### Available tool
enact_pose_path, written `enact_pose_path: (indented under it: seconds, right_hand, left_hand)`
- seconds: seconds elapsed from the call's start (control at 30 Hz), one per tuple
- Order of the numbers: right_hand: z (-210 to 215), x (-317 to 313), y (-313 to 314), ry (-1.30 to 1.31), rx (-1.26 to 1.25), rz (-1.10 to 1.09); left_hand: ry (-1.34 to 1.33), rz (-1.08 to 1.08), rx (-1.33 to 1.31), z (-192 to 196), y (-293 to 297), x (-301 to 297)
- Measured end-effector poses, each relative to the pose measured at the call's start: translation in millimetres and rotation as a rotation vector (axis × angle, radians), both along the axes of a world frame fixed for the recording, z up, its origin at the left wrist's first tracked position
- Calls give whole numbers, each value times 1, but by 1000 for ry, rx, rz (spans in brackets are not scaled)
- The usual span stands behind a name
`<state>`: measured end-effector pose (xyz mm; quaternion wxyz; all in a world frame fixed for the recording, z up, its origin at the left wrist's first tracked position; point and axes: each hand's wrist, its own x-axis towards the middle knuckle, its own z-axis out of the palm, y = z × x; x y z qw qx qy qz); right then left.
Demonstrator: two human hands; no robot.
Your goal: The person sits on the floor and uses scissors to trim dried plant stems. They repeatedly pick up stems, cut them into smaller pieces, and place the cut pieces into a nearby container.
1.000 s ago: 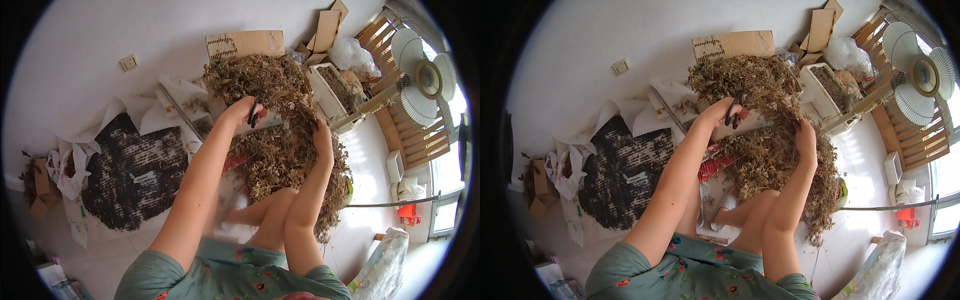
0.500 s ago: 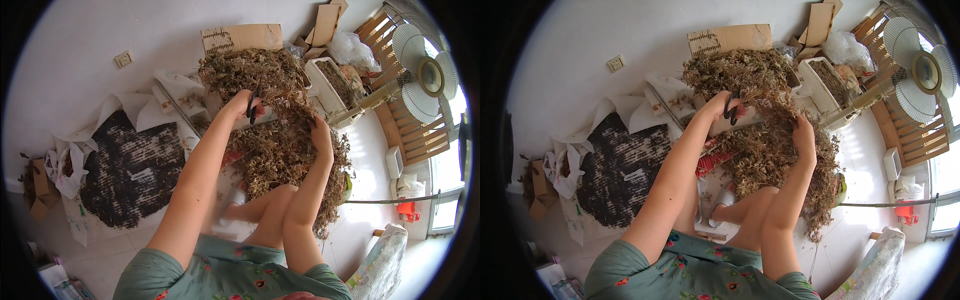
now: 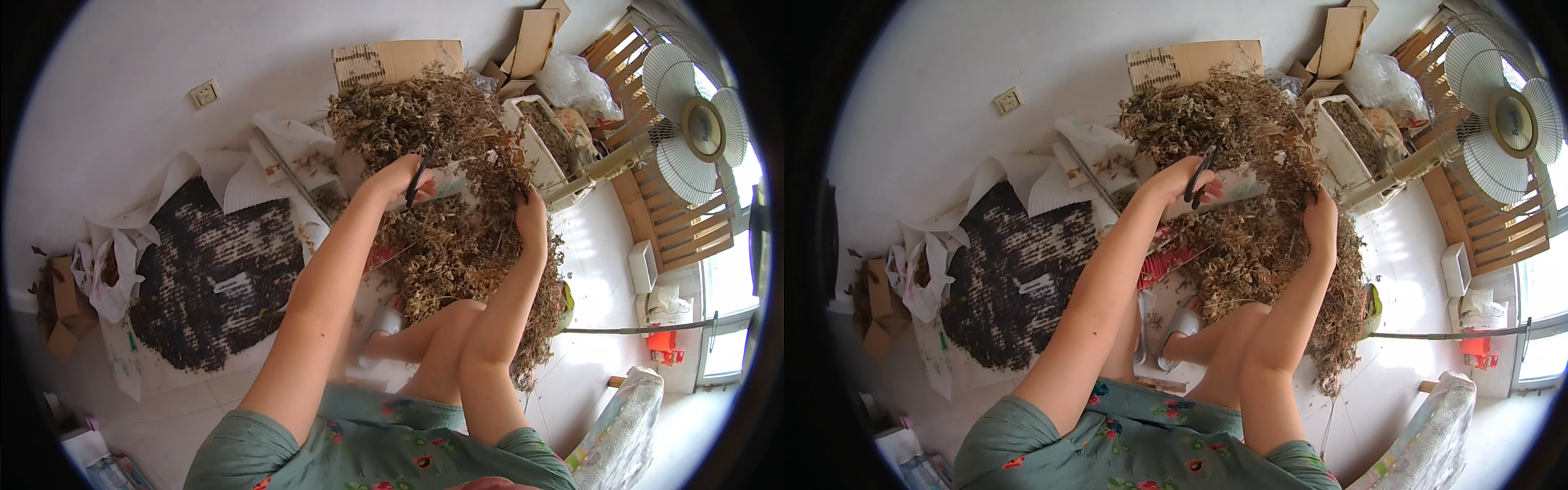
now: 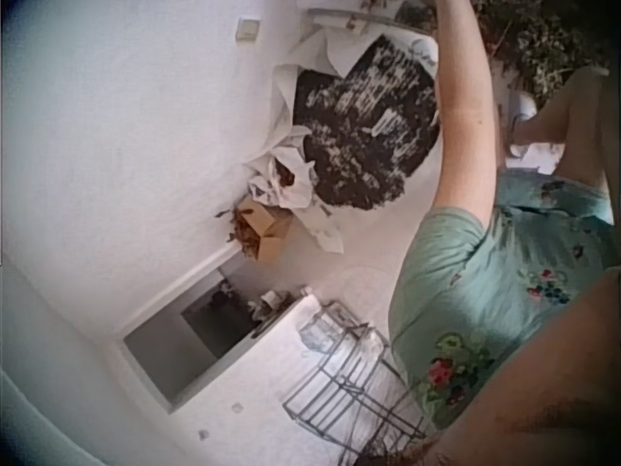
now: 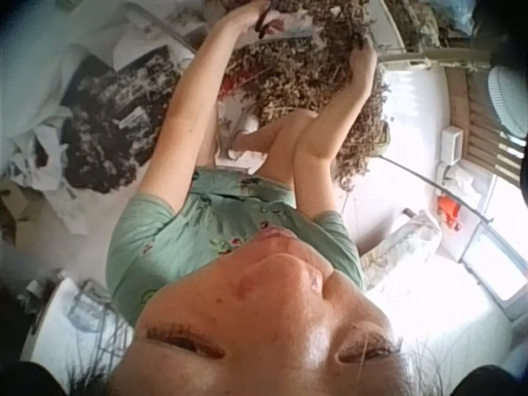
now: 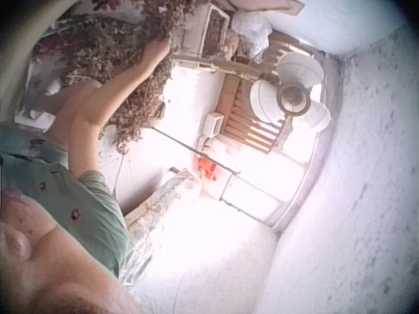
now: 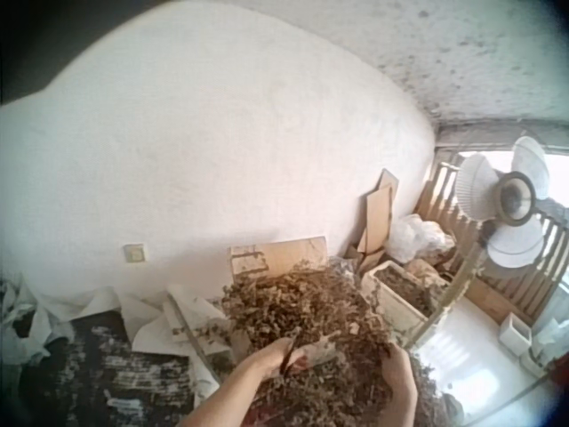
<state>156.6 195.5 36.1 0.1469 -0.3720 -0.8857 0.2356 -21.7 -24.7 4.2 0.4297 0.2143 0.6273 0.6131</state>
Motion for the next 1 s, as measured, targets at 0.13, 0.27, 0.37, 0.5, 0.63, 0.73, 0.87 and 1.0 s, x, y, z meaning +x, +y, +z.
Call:
enact_pose_path:
  seconds: [0.13,0.27,0.37,0.5,0.63,0.73,0.87,1.0]
  right_hand:
    - [9,2,-15,-21,-121,134]
    - [-2,0,-9,2,-79,94]
    - [-2,-2,-9,27,-30,25]
    - [7,-1,-11,3,-59,-31]
    - [8,-3,-13,0,-43,11]
    - [1,0,-4,9,-56,87]
    - [-2,-2,-11,-2,56,190]
    - [3,-5,-21,44,127,254]
  left_hand:
    - [-99,83,27,-10,2,-8]
    - [-13,70,92,-11,5,-14]
    - [10,179,55,-7,8,-13]
    - [-98,157,96,1,2,-13]
    - [140,-116,-18,-7,-5,-20]
    - [168,-172,-43,0,-2,-8]
    - [173,-115,-100,0,-2,-11]
    - [344,-161,-207,-19,-3,-28]
